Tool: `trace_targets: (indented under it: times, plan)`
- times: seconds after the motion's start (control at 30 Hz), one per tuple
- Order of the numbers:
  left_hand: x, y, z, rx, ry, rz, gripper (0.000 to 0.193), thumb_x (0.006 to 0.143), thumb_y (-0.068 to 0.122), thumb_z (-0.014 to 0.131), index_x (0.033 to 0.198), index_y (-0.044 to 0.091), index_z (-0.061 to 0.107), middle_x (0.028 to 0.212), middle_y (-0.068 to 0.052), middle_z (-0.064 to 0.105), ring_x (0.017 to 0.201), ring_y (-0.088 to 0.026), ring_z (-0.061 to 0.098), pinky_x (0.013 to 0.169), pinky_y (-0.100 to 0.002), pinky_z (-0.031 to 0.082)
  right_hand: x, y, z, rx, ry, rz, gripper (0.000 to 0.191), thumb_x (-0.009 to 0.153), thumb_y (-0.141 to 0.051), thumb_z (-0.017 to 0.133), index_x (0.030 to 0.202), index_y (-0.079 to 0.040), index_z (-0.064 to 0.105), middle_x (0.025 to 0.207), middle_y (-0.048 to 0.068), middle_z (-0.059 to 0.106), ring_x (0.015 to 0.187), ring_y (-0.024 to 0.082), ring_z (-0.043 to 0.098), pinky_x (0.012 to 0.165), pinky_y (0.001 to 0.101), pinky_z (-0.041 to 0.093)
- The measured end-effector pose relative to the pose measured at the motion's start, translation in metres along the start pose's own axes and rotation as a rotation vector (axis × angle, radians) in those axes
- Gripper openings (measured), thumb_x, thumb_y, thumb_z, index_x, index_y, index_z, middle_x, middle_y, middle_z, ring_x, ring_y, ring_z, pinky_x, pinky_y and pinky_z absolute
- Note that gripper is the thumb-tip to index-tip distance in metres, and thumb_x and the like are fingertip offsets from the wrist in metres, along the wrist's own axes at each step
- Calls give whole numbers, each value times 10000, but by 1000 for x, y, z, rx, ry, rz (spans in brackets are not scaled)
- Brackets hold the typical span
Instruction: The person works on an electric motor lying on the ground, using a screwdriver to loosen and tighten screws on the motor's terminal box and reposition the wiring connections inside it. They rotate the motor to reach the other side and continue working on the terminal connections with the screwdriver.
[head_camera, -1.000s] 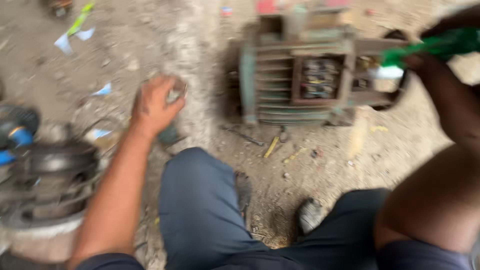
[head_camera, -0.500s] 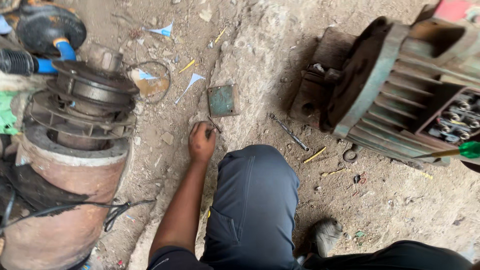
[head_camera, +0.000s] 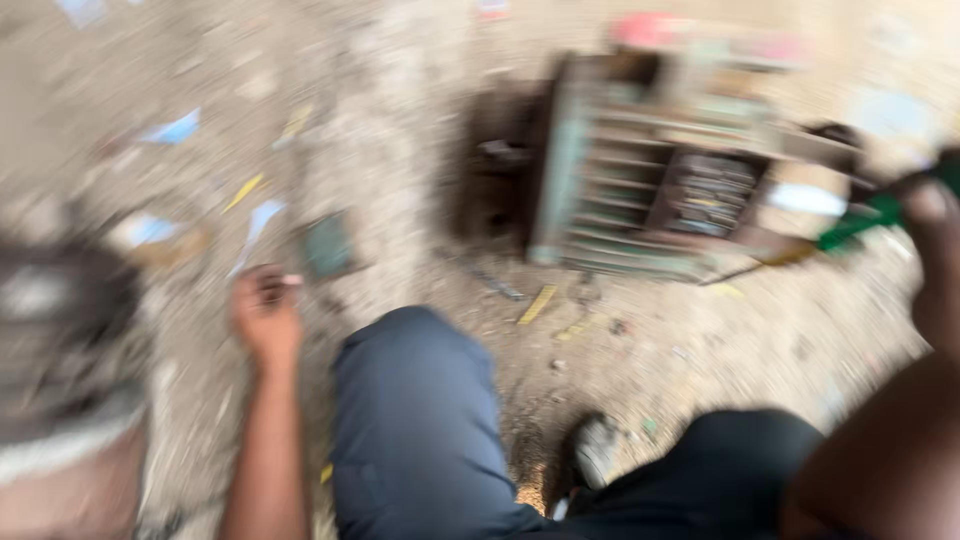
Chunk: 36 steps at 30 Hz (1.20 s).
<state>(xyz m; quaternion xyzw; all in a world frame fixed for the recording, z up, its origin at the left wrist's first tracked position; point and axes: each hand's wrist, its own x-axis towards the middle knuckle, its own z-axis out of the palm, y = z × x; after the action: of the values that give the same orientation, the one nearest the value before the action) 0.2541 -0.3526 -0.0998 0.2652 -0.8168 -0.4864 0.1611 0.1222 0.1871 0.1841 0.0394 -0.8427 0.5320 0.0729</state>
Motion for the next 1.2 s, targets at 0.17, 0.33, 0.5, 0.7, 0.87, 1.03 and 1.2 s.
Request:
trace_targets:
  times: [0.17,0.33,0.5,0.7,0.87,1.03,1.2]
  plan:
    - [20,185,73,-162,-448,310,265,951,-59,740,1193,14,661,1131,-55,687,1018,-142,695,927,-278,578,32,69,-30,510,167,256,322,1019,-82,563,1336,-130,534,961,77,652,787,197,680,766,342,598]
    - [-26,332,197,347,-705,875,602,774,406,899,1242,96,679,1320,-160,589,1270,-360,532,1044,-559,426,18,126,-8,260,61,442,335,953,-131,758,1263,-115,631,845,57,599,681,157,546,562,312,425]
    - [-75,353,253,421,-570,1084,460,763,314,866,1157,128,720,1460,-141,463,1314,-360,464,1075,-586,380,-7,122,-11,-311,-177,174,293,885,-189,844,1101,-64,690,885,137,726,767,207,681,717,352,563]
    - [-82,341,274,373,-555,1046,343,734,262,879,1041,145,780,1470,-145,461,1353,-379,426,1108,-609,332,-26,107,-4,-399,-124,-94,251,905,-154,790,1110,-75,669,992,140,700,877,328,710,752,425,567]
    - [-69,333,281,290,-656,958,278,750,287,902,986,181,799,1447,-124,491,1340,-380,435,1096,-624,310,-35,117,11,-536,-76,-114,273,912,-195,769,1129,-75,653,1011,140,672,874,399,689,712,484,546]
    - [-70,329,286,259,-650,1004,260,783,204,865,1036,205,805,1436,-81,526,1341,-336,461,1121,-586,322,-33,129,19,-619,-128,-73,271,944,-269,747,1118,-83,655,1022,126,702,839,379,698,689,485,548]
    - [-68,329,287,268,-603,1100,200,842,146,790,1034,200,800,1439,-69,546,1360,-319,477,1152,-608,305,-28,130,23,-699,-171,-102,285,914,-268,757,1099,-81,647,1019,129,695,855,378,696,701,486,549]
